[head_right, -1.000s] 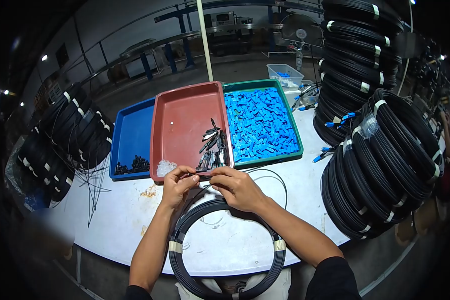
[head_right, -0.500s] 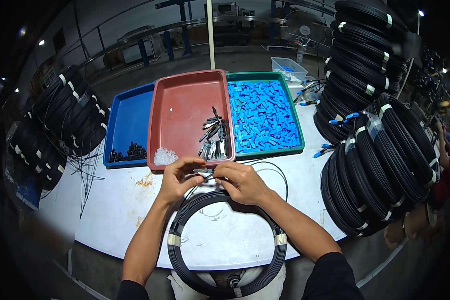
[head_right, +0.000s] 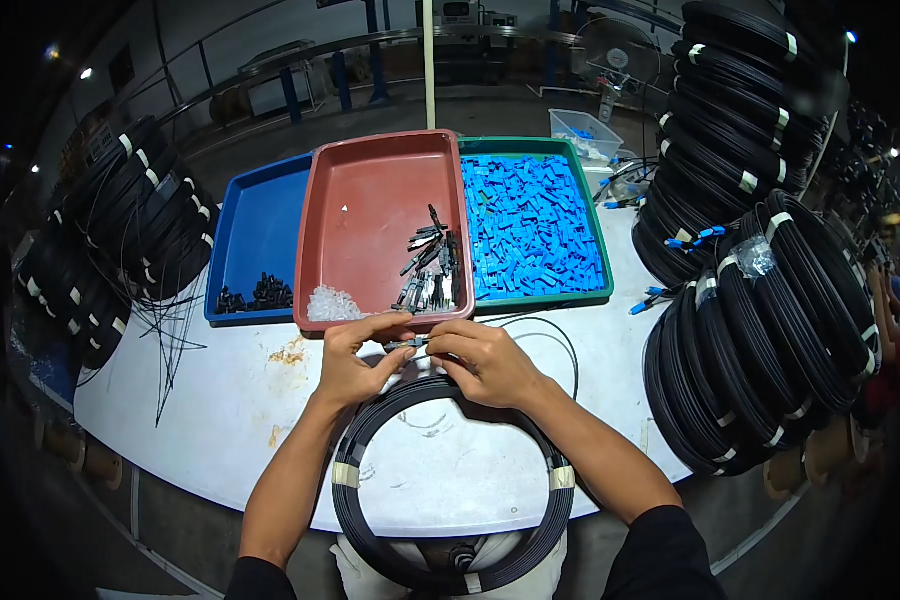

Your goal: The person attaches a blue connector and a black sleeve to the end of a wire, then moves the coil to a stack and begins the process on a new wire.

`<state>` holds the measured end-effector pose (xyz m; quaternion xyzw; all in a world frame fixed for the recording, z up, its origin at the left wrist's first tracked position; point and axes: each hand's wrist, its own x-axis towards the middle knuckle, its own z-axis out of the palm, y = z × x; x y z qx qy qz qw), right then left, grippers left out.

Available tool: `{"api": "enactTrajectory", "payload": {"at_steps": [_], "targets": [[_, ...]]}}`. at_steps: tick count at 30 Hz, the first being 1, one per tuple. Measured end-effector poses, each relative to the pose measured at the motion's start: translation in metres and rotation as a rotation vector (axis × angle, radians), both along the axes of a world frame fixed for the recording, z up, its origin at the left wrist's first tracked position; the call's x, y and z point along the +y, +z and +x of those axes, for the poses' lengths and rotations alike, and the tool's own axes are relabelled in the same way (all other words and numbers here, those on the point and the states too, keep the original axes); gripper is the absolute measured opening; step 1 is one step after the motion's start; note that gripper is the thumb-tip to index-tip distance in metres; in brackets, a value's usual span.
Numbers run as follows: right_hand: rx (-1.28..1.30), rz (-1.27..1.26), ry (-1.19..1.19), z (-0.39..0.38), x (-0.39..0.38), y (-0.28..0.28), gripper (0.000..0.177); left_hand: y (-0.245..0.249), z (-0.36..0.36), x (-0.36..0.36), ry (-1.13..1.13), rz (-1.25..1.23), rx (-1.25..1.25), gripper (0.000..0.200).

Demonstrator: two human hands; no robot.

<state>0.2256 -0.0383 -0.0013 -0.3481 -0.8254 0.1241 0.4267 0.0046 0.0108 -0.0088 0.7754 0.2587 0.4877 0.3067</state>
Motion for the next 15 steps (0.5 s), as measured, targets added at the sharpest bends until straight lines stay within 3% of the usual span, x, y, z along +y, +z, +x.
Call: {"api": "enactTrajectory", "payload": {"at_steps": [1, 3, 10, 15], "targets": [[0.004, -0.002, 0.005, 0.0, 0.0, -0.001, 0.019, 0.001, 0.0, 0.0, -0.001, -0.002, 0.0, 0.037], [-0.022, -0.007, 0.011, 0.001, -0.001, 0.001, 0.02, 0.002, -0.002, 0.001, 0.011, 0.243, 0.094, 0.03], [-0.016, 0.029, 0.045, -0.001, 0.0, 0.002, 0.022, 0.0, 0.002, 0.0, -0.001, 0.236, 0.124, 0.022], [-0.008, 0.019, 0.003, 0.001, 0.0, 0.001, 0.029, 0.01, 0.001, -0.006, -0.025, 0.014, 0.096, 0.029]]}}
